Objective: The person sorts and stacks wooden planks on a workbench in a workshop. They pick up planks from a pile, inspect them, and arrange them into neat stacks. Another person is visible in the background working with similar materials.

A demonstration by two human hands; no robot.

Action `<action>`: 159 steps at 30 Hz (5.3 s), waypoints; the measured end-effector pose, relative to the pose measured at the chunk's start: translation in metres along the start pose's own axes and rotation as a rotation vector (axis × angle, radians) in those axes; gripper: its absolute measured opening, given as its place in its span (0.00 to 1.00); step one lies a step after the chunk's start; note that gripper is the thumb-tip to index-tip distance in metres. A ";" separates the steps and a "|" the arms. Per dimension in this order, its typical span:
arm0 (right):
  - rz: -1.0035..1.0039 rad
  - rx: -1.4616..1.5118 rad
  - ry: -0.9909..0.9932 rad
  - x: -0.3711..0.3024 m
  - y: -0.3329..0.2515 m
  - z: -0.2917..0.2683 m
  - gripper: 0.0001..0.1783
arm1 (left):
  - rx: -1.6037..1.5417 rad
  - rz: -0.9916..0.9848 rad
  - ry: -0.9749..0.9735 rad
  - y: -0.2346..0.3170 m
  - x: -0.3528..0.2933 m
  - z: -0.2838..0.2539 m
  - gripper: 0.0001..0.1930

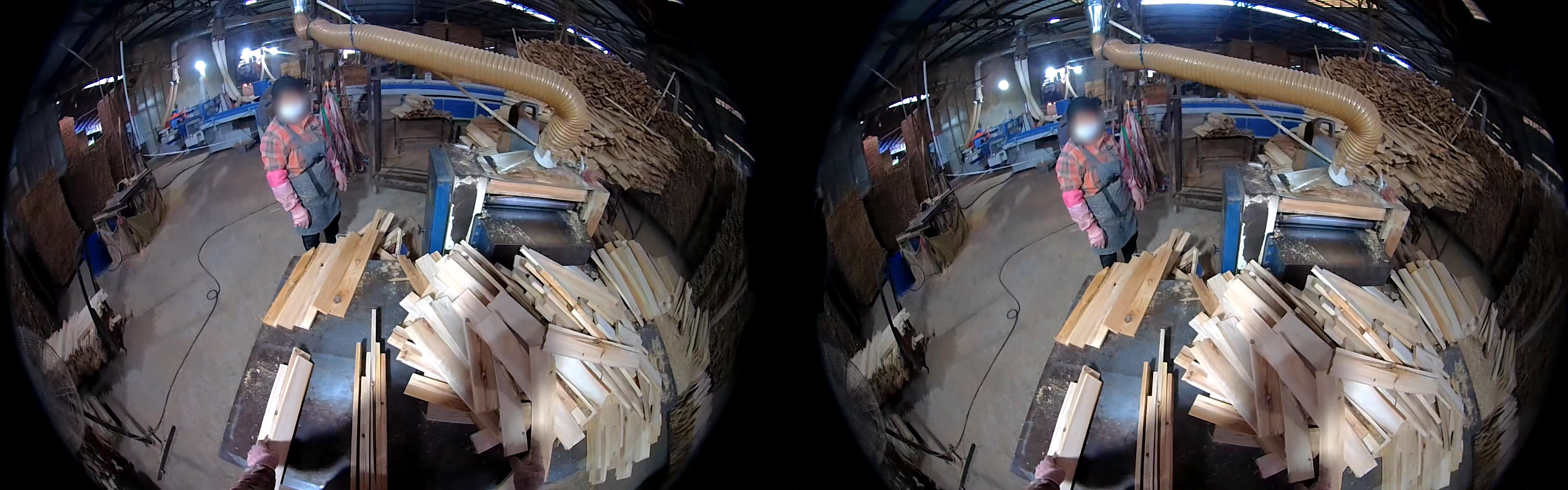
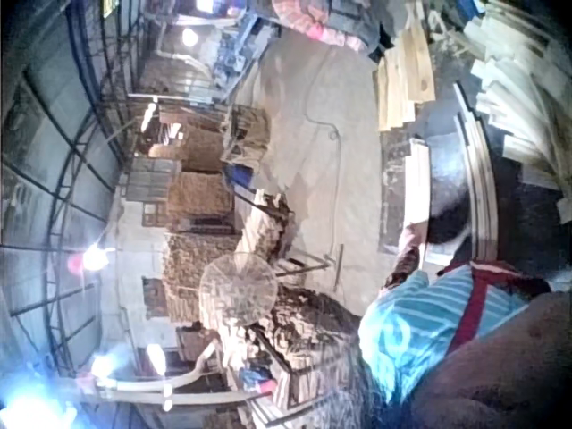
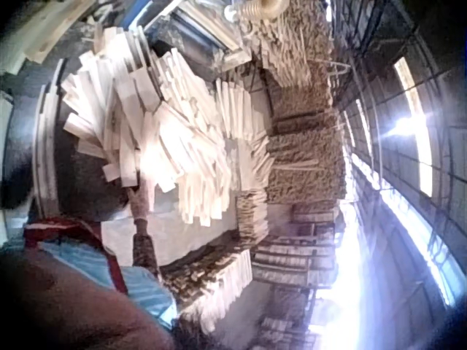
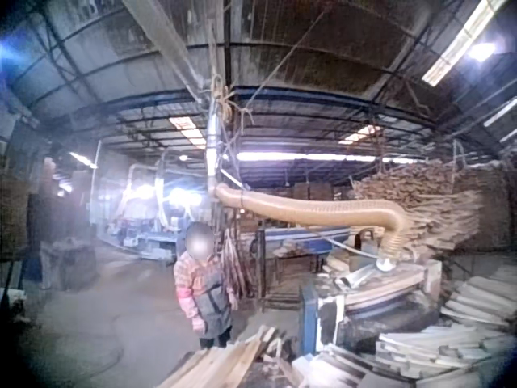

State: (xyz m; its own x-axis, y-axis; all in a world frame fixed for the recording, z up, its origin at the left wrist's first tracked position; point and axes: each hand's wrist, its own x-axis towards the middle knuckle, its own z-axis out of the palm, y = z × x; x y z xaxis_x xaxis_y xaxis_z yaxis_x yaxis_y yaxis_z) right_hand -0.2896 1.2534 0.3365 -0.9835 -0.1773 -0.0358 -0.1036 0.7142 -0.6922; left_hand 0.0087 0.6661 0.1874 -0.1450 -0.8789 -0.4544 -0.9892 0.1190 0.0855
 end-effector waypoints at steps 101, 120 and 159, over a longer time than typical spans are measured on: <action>-0.354 0.133 -0.116 0.033 -0.203 0.156 0.37 | -1.319 0.449 -1.425 0.289 -0.157 -0.087 0.24; -0.661 -0.621 0.146 0.150 -0.120 0.054 0.41 | -1.428 0.448 -1.309 0.292 -0.063 -0.090 0.31; -0.594 -0.668 0.344 0.095 -0.067 0.045 0.28 | -1.369 0.593 -1.582 0.369 -0.191 -0.029 0.28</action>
State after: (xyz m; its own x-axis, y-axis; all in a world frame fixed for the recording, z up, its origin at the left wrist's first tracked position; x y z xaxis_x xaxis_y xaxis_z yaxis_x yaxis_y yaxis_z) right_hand -0.3690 1.1579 0.3468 -0.7218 -0.5027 0.4758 -0.5582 0.8292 0.0292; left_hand -0.3277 0.8647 0.3310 -0.9471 0.2171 -0.2362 -0.3132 -0.7855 0.5337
